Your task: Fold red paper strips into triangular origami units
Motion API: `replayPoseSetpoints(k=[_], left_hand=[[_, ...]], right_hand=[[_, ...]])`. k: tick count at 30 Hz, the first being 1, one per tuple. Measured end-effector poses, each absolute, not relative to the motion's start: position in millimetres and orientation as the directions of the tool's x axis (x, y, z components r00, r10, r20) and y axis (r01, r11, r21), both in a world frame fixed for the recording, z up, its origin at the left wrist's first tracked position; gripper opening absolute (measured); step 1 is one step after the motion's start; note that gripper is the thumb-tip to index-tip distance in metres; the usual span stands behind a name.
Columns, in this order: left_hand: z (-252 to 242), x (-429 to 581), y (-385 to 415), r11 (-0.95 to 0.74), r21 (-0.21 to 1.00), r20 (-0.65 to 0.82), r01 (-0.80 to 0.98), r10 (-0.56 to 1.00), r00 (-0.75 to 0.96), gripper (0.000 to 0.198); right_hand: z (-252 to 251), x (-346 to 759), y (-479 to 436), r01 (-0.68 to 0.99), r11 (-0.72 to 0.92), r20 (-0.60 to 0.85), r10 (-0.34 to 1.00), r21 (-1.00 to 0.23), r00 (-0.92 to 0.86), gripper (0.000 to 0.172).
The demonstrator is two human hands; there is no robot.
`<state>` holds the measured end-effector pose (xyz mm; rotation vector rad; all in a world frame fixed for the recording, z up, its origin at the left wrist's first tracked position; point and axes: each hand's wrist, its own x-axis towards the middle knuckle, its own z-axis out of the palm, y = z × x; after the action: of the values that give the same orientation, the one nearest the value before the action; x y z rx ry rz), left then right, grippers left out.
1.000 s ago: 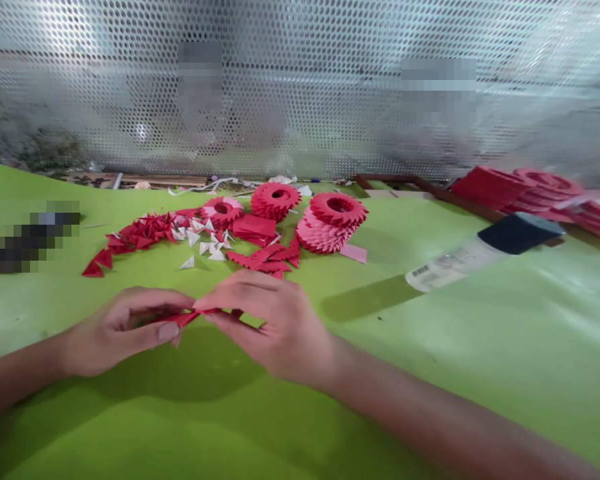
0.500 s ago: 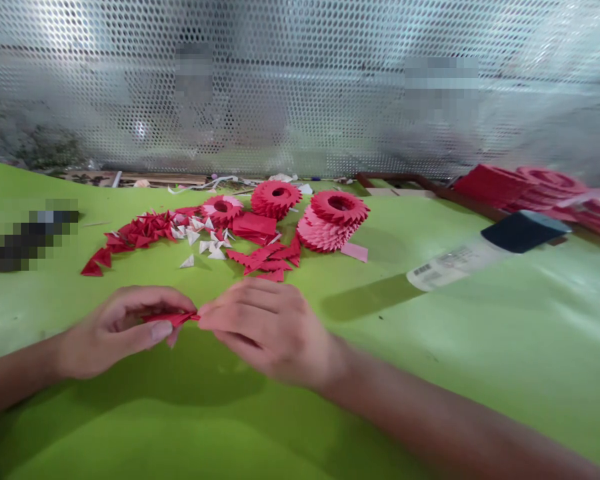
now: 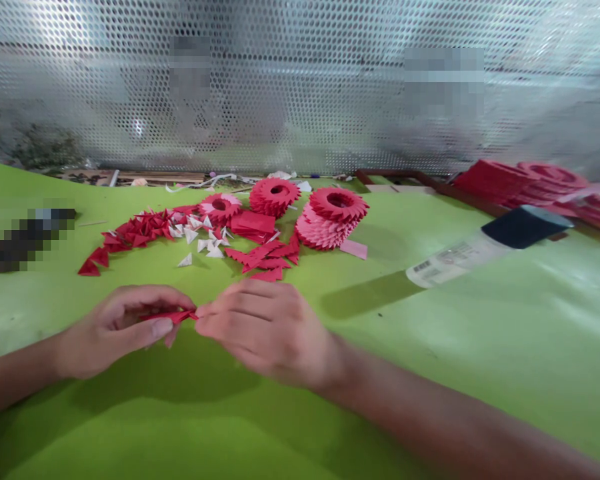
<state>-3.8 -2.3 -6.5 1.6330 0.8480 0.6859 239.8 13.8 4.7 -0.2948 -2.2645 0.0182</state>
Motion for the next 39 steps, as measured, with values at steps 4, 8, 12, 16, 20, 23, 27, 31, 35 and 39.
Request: replayPoseSetpoints(k=[4, 8, 12, 16, 20, 23, 27, 31, 35, 39], left_hand=[[-8.0, -4.0, -2.5, -0.138, 0.973, 0.007, 0.185, 0.820, 0.573, 0.025], [-6.9, -4.7, -3.2, -0.150, 0.966, -0.001, 0.210, 0.812, 0.583, 0.024], [-3.2, -1.5, -5.2, -0.249, 0.924, 0.019, 0.289, 0.788, 0.616, 0.022], [2.0, 3.4, -5.3, -0.467, 0.827, 0.194, 0.314, 0.760, 0.620, 0.017], [4.9, 3.6, -3.1, -0.728, 0.613, 0.472, 0.307, 0.649, 0.597, 0.014], [2.8, 1.5, -2.1, -0.814, 0.436, 0.562, 0.383, 0.579, 0.591, 0.016], [-1.2, -0.1, -2.4, -0.843, 0.206, 0.595, 0.496, 0.510, 0.621, 0.020], [-2.1, -0.1, -2.7, -0.861, 0.156, 0.586, 0.484, 0.475, 0.656, 0.021], [-2.3, -0.1, -3.3, -0.869, 0.164, 0.569, 0.468, 0.470, 0.675, 0.019], [-2.9, 0.6, -3.3, -0.866, 0.154, 0.578, 0.476, 0.470, 0.667, 0.019]], right_hand=[[5.5, 243.2, 15.1, 0.195, 0.980, 0.735, 0.161, -0.041, -0.658, 0.015], [9.9, 245.0, 13.7, 0.198, 0.980, 0.700, 0.140, 0.002, -0.700, 0.010], [7.8, 242.7, 12.9, 0.154, 0.987, 0.675, 0.137, -0.035, -0.725, 0.009], [1.2, 238.7, 17.0, 0.146, 0.988, 0.758, 0.130, -0.047, -0.639, 0.020], [2.1, 237.3, 19.0, 0.214, 0.827, 0.639, 0.543, -0.520, -0.545, 0.023], [3.6, 235.5, 15.6, 0.280, 0.468, 0.225, 0.764, -0.838, -0.604, 0.037], [2.5, 231.7, 12.1, 0.346, 0.268, 0.017, 0.812, -0.899, -0.584, 0.046], [2.3, 229.2, 12.8, 0.360, 0.250, -0.010, 0.809, -0.899, -0.588, 0.046], [1.6, 226.8, 11.3, 0.373, 0.244, -0.049, 0.779, -0.895, -0.625, 0.042], [0.0, 224.6, 8.0, 0.350, 0.208, -0.066, 0.773, -0.913, -0.631, 0.042]])
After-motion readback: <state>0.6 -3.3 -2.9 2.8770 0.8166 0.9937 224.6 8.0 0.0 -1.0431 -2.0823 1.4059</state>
